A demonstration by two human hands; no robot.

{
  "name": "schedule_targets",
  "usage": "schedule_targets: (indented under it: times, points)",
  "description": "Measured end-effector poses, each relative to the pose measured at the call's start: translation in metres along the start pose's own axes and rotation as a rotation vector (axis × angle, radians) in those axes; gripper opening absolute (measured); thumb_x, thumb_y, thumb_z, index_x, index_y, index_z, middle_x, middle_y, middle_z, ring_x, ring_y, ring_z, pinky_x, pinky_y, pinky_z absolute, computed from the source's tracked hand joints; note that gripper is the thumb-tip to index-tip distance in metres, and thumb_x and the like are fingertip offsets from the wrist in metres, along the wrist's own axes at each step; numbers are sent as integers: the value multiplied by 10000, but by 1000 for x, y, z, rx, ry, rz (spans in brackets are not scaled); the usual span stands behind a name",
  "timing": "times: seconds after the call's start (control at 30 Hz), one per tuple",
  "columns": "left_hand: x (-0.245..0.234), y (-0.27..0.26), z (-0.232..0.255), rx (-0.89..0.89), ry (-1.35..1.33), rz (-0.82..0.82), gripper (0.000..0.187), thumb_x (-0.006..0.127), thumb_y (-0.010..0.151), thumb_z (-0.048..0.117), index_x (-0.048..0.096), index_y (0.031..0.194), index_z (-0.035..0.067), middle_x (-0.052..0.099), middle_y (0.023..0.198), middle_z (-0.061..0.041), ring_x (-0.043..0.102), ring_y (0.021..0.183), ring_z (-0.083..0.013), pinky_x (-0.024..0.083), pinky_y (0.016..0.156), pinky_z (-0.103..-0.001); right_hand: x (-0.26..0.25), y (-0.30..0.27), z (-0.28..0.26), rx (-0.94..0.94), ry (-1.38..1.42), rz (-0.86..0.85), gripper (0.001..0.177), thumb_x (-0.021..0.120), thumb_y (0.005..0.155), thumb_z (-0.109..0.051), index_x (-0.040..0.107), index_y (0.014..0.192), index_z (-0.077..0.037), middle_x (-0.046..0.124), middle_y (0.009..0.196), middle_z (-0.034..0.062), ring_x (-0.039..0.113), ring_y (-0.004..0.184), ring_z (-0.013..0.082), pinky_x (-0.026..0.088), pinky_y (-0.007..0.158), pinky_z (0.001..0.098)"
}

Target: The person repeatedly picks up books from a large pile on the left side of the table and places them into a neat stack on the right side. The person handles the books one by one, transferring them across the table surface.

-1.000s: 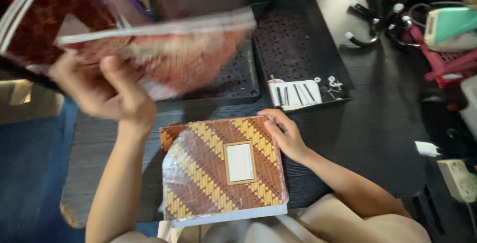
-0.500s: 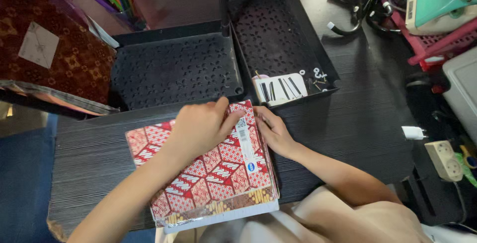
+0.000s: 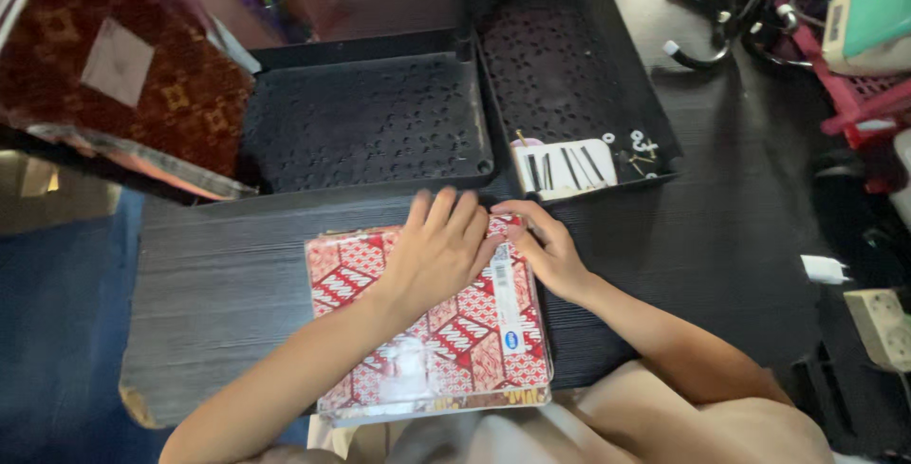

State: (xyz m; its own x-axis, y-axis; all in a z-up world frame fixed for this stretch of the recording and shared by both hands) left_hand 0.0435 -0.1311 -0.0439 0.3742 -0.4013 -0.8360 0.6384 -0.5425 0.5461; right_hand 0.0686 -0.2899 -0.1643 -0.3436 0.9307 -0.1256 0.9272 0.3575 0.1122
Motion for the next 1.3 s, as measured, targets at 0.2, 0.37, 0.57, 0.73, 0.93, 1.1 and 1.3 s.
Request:
schedule_targets:
  times: [0.2,0.37,0.57,0.73,0.93,1.1,1.3]
  points:
    - [-28,8,-43,-122,131,111,521,700,893,457,659,1156,9,599,1226,-163,517,1210,-353,389,999,-554,0,-4,-5,26,-86,38,415,505,1075,-193,559,1458,-43,639,909,-10,521,788,13,432,704,191]
    - [-82,-35,-201,-686,487,238,647,746,952,353,592,1387,-102,507,1510,-316,401,1431,-526,138,1226,-706,-1,-3,-8,-42,-170,14,349,495,1084,-185,622,1373,-37,636,871,-26,468,702,-3,375,616,188]
    - [-102,-74,-265,-706,1226,271,499,627,954,150,566,1349,-149,418,1421,-455,345,1399,-570,28,1266,-671,2,-1,-11,-67,-80,-16,346,482,1087,-199,602,1359,-22,662,873,-17,530,702,-7,429,619,183]
    - [-106,-52,-210,-619,1139,234,355,691,997,23,653,1348,-14,630,1158,-170,619,1123,-404,398,1059,-690,3,-1,-11,-75,-90,-11,347,474,1093,-212,605,1355,-26,683,893,-5,561,705,-4,449,621,184]
    - [-103,-53,-167,-508,82,620,526,635,876,-106,471,1374,-57,619,1172,-190,651,1011,-315,556,806,-413,3,-2,-10,-41,-59,-13,346,484,1094,-205,603,1362,-22,688,941,11,578,756,5,467,665,184]
    - [-70,-53,-165,-458,12,512,313,719,897,-70,605,1167,38,645,1077,-139,659,1016,-356,535,858,-435,3,-2,-12,-51,-50,-14,338,485,1092,-194,603,1359,-23,697,994,23,598,821,16,482,715,192]
    - [-100,-30,-153,-277,-117,733,250,661,977,-117,634,1198,-3,667,1097,-161,689,946,-319,560,847,-371,2,0,-8,-44,-79,-2,335,493,1084,-200,614,1329,-6,722,1056,43,652,911,55,528,801,222]
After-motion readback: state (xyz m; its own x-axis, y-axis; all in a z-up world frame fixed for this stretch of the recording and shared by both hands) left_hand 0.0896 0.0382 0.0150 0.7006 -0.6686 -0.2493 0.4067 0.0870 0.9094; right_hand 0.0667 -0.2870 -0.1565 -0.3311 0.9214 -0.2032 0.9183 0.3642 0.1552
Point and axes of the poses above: each hand's wrist, its own y-axis towards the middle knuckle, its own x-axis out of the palm, z = x × y, the point moved 7 cm from there along y, towards the middle knuckle
